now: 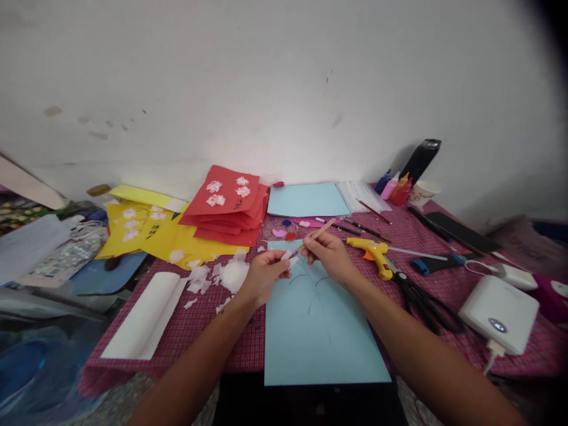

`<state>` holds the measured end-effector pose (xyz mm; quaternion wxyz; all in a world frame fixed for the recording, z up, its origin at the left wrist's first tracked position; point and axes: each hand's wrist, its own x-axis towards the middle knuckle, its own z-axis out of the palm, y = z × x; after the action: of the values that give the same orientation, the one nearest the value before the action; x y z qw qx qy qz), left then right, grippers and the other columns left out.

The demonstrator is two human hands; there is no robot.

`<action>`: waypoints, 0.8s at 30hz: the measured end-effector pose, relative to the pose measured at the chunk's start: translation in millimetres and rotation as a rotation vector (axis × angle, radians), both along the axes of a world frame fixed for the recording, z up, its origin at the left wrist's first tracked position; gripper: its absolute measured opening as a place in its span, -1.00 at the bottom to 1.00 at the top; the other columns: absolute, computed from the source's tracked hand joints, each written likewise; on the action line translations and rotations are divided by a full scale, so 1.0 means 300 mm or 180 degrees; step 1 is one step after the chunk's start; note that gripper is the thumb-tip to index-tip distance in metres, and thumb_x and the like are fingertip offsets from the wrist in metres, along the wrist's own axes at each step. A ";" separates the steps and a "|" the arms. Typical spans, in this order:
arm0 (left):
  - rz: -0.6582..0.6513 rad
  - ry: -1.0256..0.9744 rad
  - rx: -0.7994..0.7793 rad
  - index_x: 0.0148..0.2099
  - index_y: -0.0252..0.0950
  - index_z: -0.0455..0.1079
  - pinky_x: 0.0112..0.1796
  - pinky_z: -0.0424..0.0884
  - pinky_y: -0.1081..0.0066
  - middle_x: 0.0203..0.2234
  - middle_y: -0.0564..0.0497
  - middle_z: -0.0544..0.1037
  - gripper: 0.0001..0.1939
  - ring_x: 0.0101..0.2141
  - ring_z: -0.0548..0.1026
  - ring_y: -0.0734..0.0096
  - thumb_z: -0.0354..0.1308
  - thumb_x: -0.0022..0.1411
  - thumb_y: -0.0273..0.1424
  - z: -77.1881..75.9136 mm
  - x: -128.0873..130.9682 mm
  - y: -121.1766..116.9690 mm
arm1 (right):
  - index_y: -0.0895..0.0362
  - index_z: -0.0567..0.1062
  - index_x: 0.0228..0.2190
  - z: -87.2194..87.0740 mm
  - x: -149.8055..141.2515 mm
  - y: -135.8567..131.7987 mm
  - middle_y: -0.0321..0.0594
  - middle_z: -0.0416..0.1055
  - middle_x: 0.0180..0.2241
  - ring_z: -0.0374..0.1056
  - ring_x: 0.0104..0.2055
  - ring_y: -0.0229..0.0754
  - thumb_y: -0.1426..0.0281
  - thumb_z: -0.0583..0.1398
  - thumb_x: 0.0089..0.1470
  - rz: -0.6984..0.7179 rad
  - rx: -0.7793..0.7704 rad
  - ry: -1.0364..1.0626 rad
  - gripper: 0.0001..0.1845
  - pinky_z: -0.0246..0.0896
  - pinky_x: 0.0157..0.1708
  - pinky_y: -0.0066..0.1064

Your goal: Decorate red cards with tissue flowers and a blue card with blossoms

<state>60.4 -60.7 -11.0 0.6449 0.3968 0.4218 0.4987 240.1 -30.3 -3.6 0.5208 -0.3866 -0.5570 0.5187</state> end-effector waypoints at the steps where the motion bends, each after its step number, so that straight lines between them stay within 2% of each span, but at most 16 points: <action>1: -0.0008 -0.0013 0.0000 -0.31 -0.38 0.50 -0.39 0.39 0.44 -0.45 0.03 0.48 -0.73 -0.46 0.40 0.55 0.40 -0.10 -0.40 -0.001 0.000 0.000 | 0.15 0.47 -0.40 -0.001 0.000 0.001 -0.30 0.46 -0.52 0.27 -0.62 -0.34 0.13 0.29 0.07 -0.0029 0.0009 -0.0029 -0.68 0.16 -0.60 -0.47; 9: -0.0161 -0.0281 0.0020 -0.24 -0.38 0.56 -0.34 0.37 0.43 -0.45 -0.01 0.54 -0.72 -0.45 0.44 0.52 0.28 -0.11 -0.56 0.003 -0.007 -0.005 | 0.15 0.48 -0.39 -0.012 0.005 0.008 -0.28 0.47 -0.50 0.27 -0.61 -0.33 0.11 0.28 0.07 -0.0079 0.0030 -0.0055 -0.67 0.17 -0.59 -0.46; 17: -0.0013 -0.0227 0.0030 -0.24 -0.39 0.55 -0.33 0.42 0.40 -0.48 0.00 0.52 -0.71 -0.43 0.46 0.50 0.41 -0.05 -0.38 -0.002 -0.002 -0.005 | 0.15 0.47 -0.39 -0.001 0.003 0.004 -0.29 0.46 -0.50 0.27 -0.60 -0.33 0.14 0.28 0.07 -0.0026 -0.0024 0.0014 -0.69 0.17 -0.59 -0.46; 24: 0.0056 -0.0305 0.0040 -0.26 -0.40 0.55 -0.35 0.43 0.39 -0.45 -0.02 0.53 -0.71 -0.43 0.47 0.50 0.43 -0.07 -0.39 -0.010 -0.005 -0.001 | 0.15 0.49 -0.41 0.002 0.000 -0.002 -0.27 0.50 -0.50 0.30 -0.60 -0.32 0.14 0.31 0.05 0.0120 -0.0044 0.0079 -0.69 0.20 -0.57 -0.46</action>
<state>59.0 -61.0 -14.0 0.6575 0.3728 0.3908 0.5254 240.1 -30.9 -2.9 0.5153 -0.3731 -0.5540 0.5370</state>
